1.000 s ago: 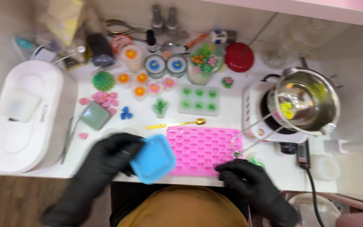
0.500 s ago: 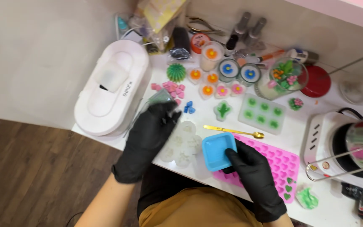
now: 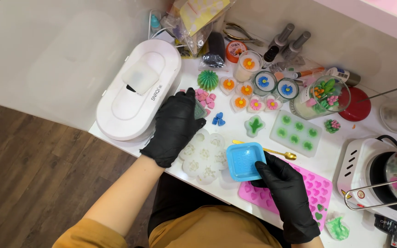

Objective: Pouring melted wax into silicone molds and cleaning the tools.

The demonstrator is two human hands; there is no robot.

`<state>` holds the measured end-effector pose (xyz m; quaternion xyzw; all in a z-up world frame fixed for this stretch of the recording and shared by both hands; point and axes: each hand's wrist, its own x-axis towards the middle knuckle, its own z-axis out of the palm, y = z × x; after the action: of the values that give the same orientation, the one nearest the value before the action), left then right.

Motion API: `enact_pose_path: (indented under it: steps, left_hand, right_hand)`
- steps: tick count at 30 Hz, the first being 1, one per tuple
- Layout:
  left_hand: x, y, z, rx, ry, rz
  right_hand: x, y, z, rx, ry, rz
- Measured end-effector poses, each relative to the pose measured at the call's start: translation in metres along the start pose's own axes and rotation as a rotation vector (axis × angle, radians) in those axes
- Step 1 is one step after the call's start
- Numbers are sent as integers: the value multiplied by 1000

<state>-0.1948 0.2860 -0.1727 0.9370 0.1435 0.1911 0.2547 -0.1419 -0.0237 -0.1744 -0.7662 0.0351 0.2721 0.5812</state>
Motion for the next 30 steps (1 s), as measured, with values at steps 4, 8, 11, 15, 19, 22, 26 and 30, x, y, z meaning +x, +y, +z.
enact_pose_path:
  steps: [4,8,11,15,19,22,26,30]
  left_hand:
    - [8,15,-20,53,-65,-28]
    - [-1,27,-64,1,68,42]
    - [-14,11,-90,-35,249,52]
    - [-30,-8,-133,95,225,-245]
    - [-44,-29,-137,163,243,-357]
    - [-49,-45,-126,198,337,-265]
    - [-43,-43,-129,206,417,-195]
    - [-26,-54,-118,172,436,-37]
  right_hand:
    - [1,-1,3,34,-4,9]
    - [9,17,-9,20,34,11]
    - [10,14,-10,56,33,17]
    - [11,5,-7,50,69,50]
    - [18,13,-13,49,19,24]
    - [26,20,-21,48,27,-35]
    - [31,28,-34,73,71,-77]
    - [30,25,-37,24,122,-129]
